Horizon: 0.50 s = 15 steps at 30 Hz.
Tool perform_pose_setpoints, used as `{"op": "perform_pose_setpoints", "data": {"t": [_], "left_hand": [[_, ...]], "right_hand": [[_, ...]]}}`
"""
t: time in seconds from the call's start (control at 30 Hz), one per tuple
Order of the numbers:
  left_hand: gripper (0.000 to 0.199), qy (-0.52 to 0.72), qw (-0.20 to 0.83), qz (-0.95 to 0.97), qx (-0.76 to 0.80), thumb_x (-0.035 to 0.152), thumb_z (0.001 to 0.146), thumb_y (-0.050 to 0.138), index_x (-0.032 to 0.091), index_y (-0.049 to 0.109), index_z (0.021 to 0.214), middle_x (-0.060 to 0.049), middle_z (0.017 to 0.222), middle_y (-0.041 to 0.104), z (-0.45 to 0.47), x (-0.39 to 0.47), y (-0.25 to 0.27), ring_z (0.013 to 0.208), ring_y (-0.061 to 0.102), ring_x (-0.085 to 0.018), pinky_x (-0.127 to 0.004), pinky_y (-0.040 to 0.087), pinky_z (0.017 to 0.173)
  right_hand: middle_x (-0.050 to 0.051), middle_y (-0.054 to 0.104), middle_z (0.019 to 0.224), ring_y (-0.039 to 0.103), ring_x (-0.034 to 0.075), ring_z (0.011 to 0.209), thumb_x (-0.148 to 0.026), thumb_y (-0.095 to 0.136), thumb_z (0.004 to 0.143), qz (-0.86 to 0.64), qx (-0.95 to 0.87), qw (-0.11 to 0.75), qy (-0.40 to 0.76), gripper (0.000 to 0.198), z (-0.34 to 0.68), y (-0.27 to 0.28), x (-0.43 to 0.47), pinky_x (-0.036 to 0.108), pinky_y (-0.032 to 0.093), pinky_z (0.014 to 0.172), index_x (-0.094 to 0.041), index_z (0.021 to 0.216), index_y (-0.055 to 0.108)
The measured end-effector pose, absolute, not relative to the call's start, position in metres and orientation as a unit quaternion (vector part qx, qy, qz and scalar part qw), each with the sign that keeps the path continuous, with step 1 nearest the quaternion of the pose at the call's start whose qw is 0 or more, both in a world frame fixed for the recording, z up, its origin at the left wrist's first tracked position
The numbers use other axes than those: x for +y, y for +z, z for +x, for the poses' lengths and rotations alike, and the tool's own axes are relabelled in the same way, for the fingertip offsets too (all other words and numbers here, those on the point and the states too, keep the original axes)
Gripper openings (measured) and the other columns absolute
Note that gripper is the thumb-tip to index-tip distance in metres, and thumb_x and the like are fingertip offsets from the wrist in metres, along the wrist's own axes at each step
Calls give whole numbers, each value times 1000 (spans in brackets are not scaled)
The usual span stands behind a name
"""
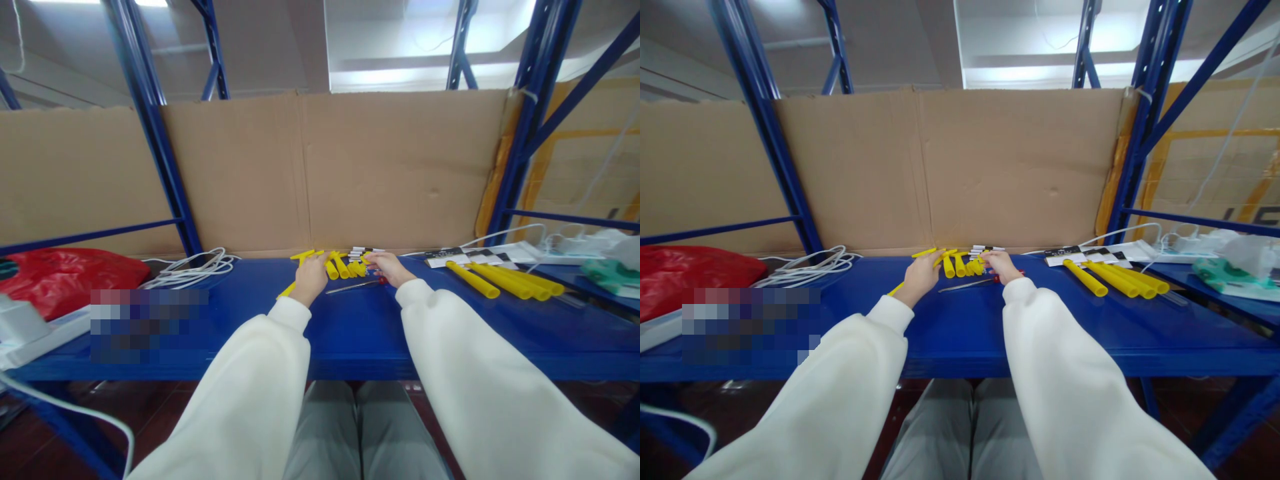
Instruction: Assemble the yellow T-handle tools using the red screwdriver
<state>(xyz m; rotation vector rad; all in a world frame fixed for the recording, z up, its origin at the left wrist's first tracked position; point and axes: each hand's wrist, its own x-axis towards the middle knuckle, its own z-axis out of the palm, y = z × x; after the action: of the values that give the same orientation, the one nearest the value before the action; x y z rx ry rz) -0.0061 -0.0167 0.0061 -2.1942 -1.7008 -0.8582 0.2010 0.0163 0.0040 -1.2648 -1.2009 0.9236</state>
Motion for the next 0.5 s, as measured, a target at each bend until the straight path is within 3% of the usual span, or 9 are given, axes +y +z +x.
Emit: {"op": "perform_pose_setpoints", "data": {"t": [0.27, 0.5], "left_hand": [[52, -259, 134, -768, -570, 9, 85, 49, 25, 63, 133, -11, 113, 73, -9, -9, 1, 106, 68, -25, -37, 53, 93], [51, -234, 121, -771, -580, 12, 88, 50, 27, 60, 137, -8, 122, 70, -7, -12, 5, 114, 64, -23, -34, 51, 98]], "right_hand": [[2, 72, 66, 67, 17, 71, -14, 65, 72, -593, -613, 462, 242, 11, 195, -6, 45, 25, 52, 69, -16, 66, 73], [6, 76, 76, 69, 17, 74, -6, 63, 72, -627, -636, 402, 203, 17, 184, -5, 51, 22, 51, 68, -15, 76, 77]]}}
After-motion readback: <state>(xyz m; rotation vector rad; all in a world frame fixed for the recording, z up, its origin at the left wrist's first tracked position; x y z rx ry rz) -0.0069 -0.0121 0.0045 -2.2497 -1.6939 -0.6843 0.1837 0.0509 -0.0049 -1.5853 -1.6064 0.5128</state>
